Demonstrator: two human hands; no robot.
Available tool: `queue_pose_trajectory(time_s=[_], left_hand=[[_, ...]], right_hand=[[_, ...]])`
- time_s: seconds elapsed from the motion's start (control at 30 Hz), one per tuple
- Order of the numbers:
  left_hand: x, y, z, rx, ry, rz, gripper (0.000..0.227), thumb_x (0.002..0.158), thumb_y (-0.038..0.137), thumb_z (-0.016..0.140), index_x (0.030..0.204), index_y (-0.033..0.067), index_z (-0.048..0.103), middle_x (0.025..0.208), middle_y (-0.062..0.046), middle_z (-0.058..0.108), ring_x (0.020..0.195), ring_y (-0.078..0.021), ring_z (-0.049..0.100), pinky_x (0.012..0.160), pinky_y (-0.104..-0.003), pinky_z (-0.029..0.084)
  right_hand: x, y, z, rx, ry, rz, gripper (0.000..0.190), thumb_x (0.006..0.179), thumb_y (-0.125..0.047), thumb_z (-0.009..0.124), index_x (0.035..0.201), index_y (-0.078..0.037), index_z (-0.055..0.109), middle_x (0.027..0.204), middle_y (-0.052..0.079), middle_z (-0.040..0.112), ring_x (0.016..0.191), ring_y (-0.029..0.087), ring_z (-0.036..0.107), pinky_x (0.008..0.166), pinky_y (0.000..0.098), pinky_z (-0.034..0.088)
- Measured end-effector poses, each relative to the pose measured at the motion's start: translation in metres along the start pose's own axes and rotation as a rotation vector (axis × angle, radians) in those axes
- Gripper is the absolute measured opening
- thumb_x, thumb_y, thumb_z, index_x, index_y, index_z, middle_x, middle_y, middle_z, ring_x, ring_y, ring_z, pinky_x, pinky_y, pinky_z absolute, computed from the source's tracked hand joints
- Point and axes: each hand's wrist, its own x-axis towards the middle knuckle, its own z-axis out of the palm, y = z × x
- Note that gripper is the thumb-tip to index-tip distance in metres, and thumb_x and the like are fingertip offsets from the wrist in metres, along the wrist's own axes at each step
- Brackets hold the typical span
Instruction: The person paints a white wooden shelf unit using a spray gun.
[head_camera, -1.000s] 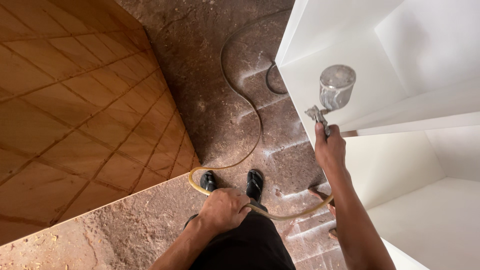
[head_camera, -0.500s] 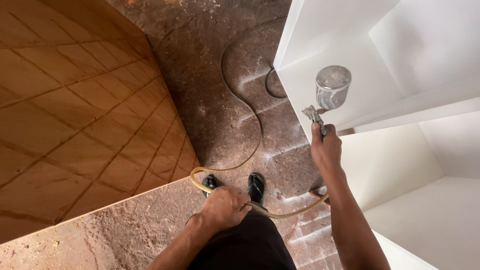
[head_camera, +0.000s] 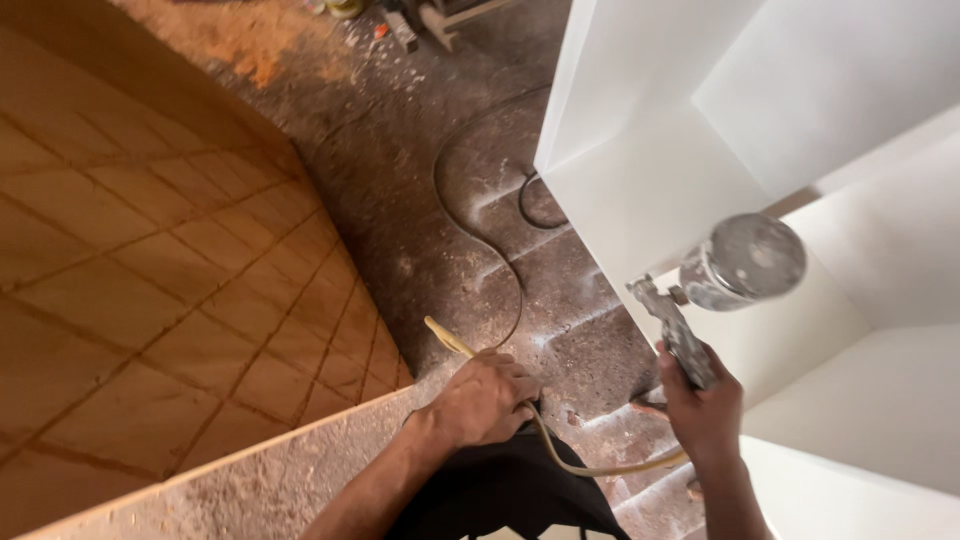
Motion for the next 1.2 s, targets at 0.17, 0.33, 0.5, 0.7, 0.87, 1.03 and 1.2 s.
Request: queue_pose_trajectory(time_s=[0.17, 0.33, 0.5, 0.7, 0.87, 1.03, 1.2], left_hand=[[-0.016, -0.002, -0.014, 0.018, -0.05, 0.148, 0.016, 0.085, 0.024, 0.074, 0.087, 0.0081, 0.072, 0.087, -0.009, 0.07, 0.096, -0.0266, 0.064, 0.102, -0.042, 0.043], [-0.035, -0.02, -0.011, -0.009, -0.094, 0.203, 0.017, 0.082, 0.021, 0.076, 0.094, 0.0097, 0.074, 0.096, -0.009, 0.071, 0.107, -0.0273, 0.062, 0.108, -0.047, 0.038], [-0.032, 0.009, 0.019, -0.47, -0.041, 0.254, 0.036, 0.089, 0.02, 0.077, 0.123, 0.0083, 0.069, 0.125, -0.015, 0.067, 0.119, -0.0322, 0.06, 0.106, -0.051, 0.043], [-0.017, 0.084, 0.048, -1.461, -0.425, 0.134, 0.034, 0.099, 0.018, 0.071, 0.128, 0.0034, 0.059, 0.121, -0.014, 0.069, 0.107, -0.0223, 0.07, 0.096, -0.038, 0.059], [-0.02, 0.121, 0.057, -1.986, -0.554, 0.081, 0.026, 0.105, 0.013, 0.069, 0.128, 0.0071, 0.061, 0.115, -0.007, 0.07, 0.099, -0.0172, 0.068, 0.084, -0.033, 0.055], [-0.018, 0.126, 0.054, -2.178, -0.598, 0.048, 0.014, 0.105, 0.005, 0.065, 0.119, 0.0053, 0.065, 0.111, -0.007, 0.072, 0.098, -0.0169, 0.07, 0.088, -0.033, 0.058], [-0.014, 0.125, 0.051, -2.224, -0.603, -0.052, 0.009, 0.103, 0.007, 0.065, 0.11, 0.0037, 0.07, 0.108, -0.007, 0.073, 0.097, -0.0179, 0.071, 0.089, -0.034, 0.059]], right_hand=[[-0.08, -0.023, -0.029, 0.221, 0.235, 0.047, 0.024, 0.1, -0.01, 0.065, 0.121, 0.0, 0.072, 0.094, 0.005, 0.072, 0.075, 0.009, 0.058, 0.064, 0.0256, 0.047], [-0.151, -0.062, -0.047, 0.237, 0.417, 0.116, 0.024, 0.106, -0.007, 0.056, 0.127, 0.002, 0.064, 0.105, 0.005, 0.072, 0.073, 0.008, 0.059, 0.058, 0.0256, 0.042], [-0.195, -0.097, -0.036, 0.241, 0.534, 0.29, 0.025, 0.114, -0.011, 0.053, 0.125, 0.008, 0.066, 0.1, 0.019, 0.07, 0.067, 0.016, 0.057, 0.05, 0.0339, 0.037], [-0.197, -0.138, -0.018, 0.772, 0.687, 0.04, 0.029, 0.108, -0.017, 0.051, 0.123, 0.007, 0.055, 0.107, 0.021, 0.069, 0.063, 0.018, 0.058, 0.053, 0.0303, 0.046], [-0.194, -0.168, -0.011, 0.786, 0.696, 0.018, 0.042, 0.109, -0.029, 0.046, 0.119, 0.01, 0.057, 0.107, 0.02, 0.069, 0.066, 0.017, 0.056, 0.049, 0.0311, 0.045], [-0.193, -0.168, -0.008, 0.782, 0.681, -0.052, 0.052, 0.109, -0.038, 0.042, 0.118, 0.011, 0.058, 0.108, 0.018, 0.068, 0.067, 0.015, 0.055, 0.05, 0.0294, 0.044], [-0.19, -0.154, -0.005, 0.77, 0.621, -0.085, 0.055, 0.114, -0.038, 0.044, 0.123, 0.013, 0.063, 0.084, 0.018, 0.059, 0.066, 0.015, 0.052, 0.055, 0.0301, 0.044]])
